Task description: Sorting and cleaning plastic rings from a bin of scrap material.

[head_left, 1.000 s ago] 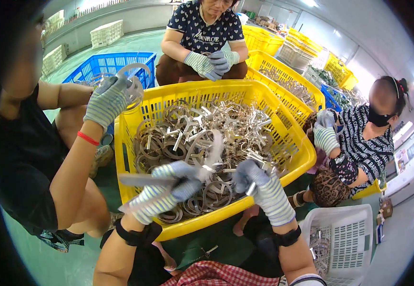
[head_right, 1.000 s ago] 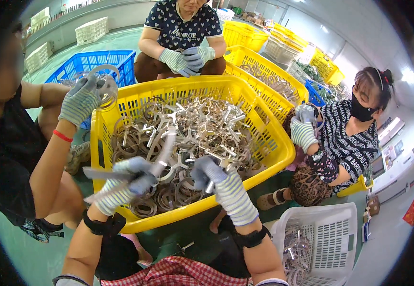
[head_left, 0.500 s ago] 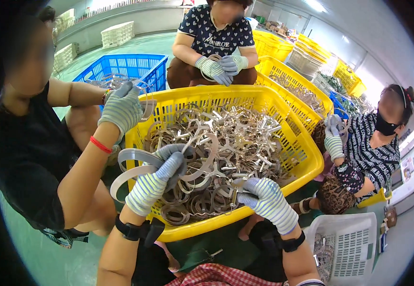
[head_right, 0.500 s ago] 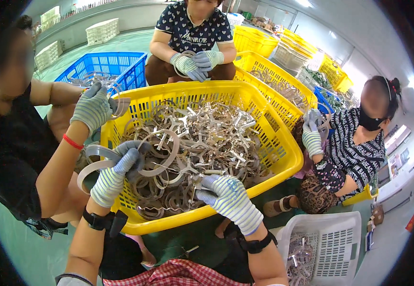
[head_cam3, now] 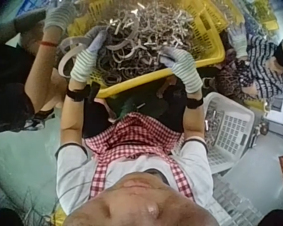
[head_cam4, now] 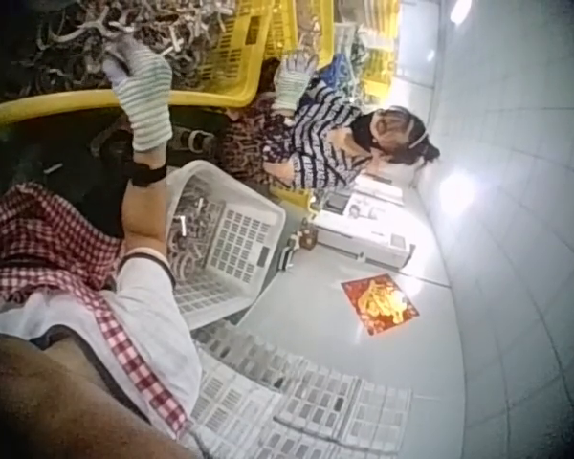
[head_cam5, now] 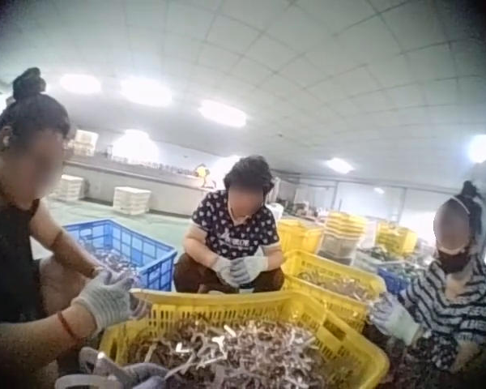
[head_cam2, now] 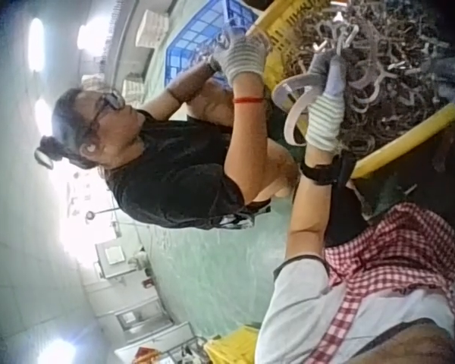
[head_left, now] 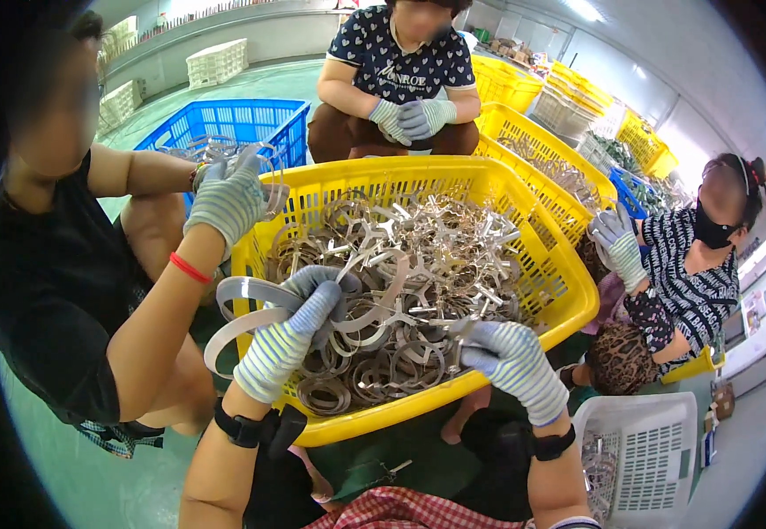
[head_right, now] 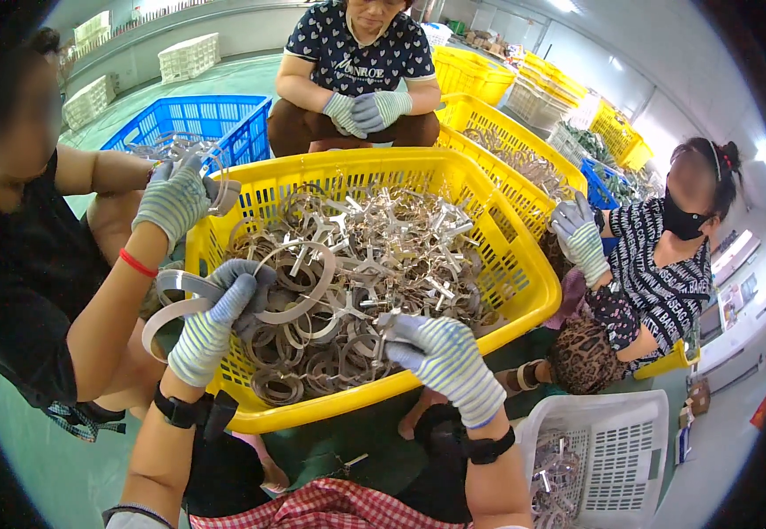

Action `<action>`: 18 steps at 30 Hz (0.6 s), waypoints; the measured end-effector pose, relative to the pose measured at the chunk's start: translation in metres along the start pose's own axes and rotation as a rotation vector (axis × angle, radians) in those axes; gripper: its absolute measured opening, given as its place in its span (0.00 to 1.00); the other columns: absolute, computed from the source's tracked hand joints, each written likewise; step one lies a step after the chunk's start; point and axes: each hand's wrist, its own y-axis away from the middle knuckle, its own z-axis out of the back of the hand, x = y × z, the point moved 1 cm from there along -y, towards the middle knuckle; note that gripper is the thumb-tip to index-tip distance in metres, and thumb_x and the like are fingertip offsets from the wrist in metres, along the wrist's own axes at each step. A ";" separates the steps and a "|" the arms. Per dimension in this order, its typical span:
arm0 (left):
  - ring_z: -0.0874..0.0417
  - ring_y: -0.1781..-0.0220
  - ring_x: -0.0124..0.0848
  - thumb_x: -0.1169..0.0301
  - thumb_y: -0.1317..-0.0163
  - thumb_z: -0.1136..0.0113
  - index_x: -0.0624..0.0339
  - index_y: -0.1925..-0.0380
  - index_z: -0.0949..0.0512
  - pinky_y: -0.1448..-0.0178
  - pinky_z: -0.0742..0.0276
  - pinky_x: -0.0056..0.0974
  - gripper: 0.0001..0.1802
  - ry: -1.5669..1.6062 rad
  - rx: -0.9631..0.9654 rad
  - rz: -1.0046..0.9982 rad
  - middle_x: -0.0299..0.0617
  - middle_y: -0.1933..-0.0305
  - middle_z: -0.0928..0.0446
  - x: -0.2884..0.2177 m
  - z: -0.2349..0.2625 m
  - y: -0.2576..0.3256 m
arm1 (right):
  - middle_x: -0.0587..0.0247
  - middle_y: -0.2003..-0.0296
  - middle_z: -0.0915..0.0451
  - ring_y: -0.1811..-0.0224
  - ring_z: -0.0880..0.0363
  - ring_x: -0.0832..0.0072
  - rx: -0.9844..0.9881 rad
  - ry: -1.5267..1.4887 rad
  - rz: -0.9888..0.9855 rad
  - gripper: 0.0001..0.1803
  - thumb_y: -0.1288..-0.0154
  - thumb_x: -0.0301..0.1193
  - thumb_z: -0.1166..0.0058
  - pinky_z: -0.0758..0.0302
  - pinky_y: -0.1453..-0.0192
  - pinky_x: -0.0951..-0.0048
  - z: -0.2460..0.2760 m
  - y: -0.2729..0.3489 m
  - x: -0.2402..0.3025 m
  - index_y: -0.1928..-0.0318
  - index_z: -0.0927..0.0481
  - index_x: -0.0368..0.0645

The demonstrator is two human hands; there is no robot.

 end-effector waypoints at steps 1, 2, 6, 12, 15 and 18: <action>0.36 0.77 0.15 0.60 0.33 0.47 0.58 0.57 0.24 0.74 0.42 0.21 0.14 0.028 -0.012 -0.028 0.28 0.74 0.29 0.002 0.002 0.000 | 0.54 0.67 0.18 0.64 0.19 0.58 0.002 -0.002 -0.002 0.14 0.43 0.35 0.42 0.24 0.60 0.66 -0.004 -0.001 0.004 0.58 0.19 0.42; 0.35 0.76 0.15 0.59 0.34 0.47 0.58 0.56 0.24 0.73 0.41 0.21 0.15 -0.050 -0.007 -0.008 0.28 0.72 0.28 0.002 0.002 0.002 | 0.54 0.66 0.18 0.63 0.19 0.58 -0.010 0.097 0.038 0.14 0.43 0.35 0.42 0.24 0.60 0.65 -0.006 -0.003 0.011 0.59 0.19 0.42; 0.34 0.73 0.15 0.59 0.34 0.46 0.58 0.56 0.24 0.69 0.39 0.21 0.15 -0.121 0.088 -0.167 0.28 0.71 0.27 0.010 -0.013 0.007 | 0.56 0.64 0.17 0.63 0.18 0.60 -0.051 0.193 0.031 0.14 0.43 0.36 0.41 0.23 0.59 0.64 -0.004 0.001 0.013 0.59 0.19 0.43; 0.36 0.76 0.15 0.60 0.34 0.47 0.58 0.56 0.24 0.73 0.40 0.22 0.15 0.048 -0.024 -0.036 0.29 0.72 0.28 -0.001 -0.006 0.007 | 0.58 0.66 0.17 0.63 0.18 0.61 -0.014 0.356 0.097 0.12 0.43 0.36 0.41 0.23 0.60 0.64 -0.002 0.000 0.018 0.61 0.19 0.43; 0.29 0.72 0.18 0.66 0.36 0.42 0.60 0.56 0.23 0.67 0.30 0.25 0.12 -0.039 0.081 -0.111 0.31 0.69 0.25 -0.001 -0.008 0.013 | 0.56 0.67 0.17 0.64 0.18 0.60 0.056 0.354 0.021 0.12 0.44 0.36 0.40 0.23 0.61 0.64 -0.003 -0.001 0.022 0.62 0.18 0.43; 0.26 0.64 0.21 0.71 0.45 0.34 0.61 0.55 0.23 0.59 0.28 0.30 0.17 -0.192 0.229 -0.163 0.34 0.65 0.23 -0.002 -0.007 0.016 | 0.55 0.68 0.18 0.65 0.18 0.60 -0.080 0.139 -0.016 0.12 0.44 0.36 0.40 0.23 0.62 0.65 0.001 0.000 0.021 0.63 0.19 0.43</action>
